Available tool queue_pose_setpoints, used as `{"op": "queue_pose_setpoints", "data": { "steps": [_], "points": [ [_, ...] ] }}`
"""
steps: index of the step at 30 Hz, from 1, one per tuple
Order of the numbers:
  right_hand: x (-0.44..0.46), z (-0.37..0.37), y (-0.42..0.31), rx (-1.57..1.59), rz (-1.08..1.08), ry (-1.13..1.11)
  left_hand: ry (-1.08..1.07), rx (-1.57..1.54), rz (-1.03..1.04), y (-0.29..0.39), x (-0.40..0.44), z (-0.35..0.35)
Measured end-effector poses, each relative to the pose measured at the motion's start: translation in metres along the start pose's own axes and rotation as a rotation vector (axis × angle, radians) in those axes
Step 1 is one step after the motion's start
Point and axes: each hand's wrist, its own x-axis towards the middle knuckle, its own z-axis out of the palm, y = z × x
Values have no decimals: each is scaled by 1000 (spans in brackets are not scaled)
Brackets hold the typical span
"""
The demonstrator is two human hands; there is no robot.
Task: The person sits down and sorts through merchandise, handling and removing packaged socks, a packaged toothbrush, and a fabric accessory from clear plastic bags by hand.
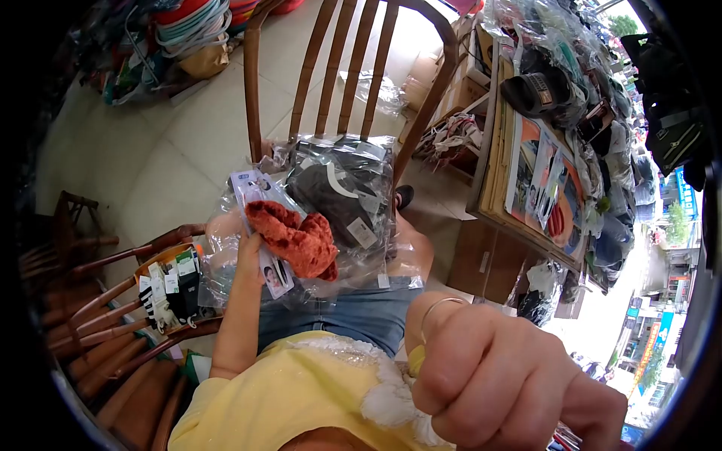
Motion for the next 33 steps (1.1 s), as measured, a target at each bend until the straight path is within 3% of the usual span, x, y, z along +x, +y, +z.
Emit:
{"op": "queue_pose_setpoints", "data": {
  "steps": [5, 6, 8, 10, 12, 25, 30, 32, 33],
  "points": [
    [10, -8, -12, -2, 73, -108, 42, 22, -40, -2, 1, -8],
    [22, -11, -22, 24, 315, -150, 43, 23, -41, -3, 2, -9],
    [23, -18, -26, 49, 555, -195, 70, 22, -40, -4, 3, -7],
    [5, -30, -18, 192, 327, -170, 73, 27, -17, -1, 1, 2],
    [9, -20, -24, 152, 397, -15, 86, 34, 2, -1, 0, 2],
    [-8, 5, 20, 577, 489, -57, 51, 46, -4, -14, 3, -14],
    [-19, 11, 27, 708, 663, -125, 17, 12, -21, -20, 5, -15],
    [-29, -7, 23, 540, 786, -395, -1, -7, -24, -20, 5, -18],
    [-23, -17, 18, 453, 804, -372, -10, -19, -23, -20, 4, -18]
  ]
}}
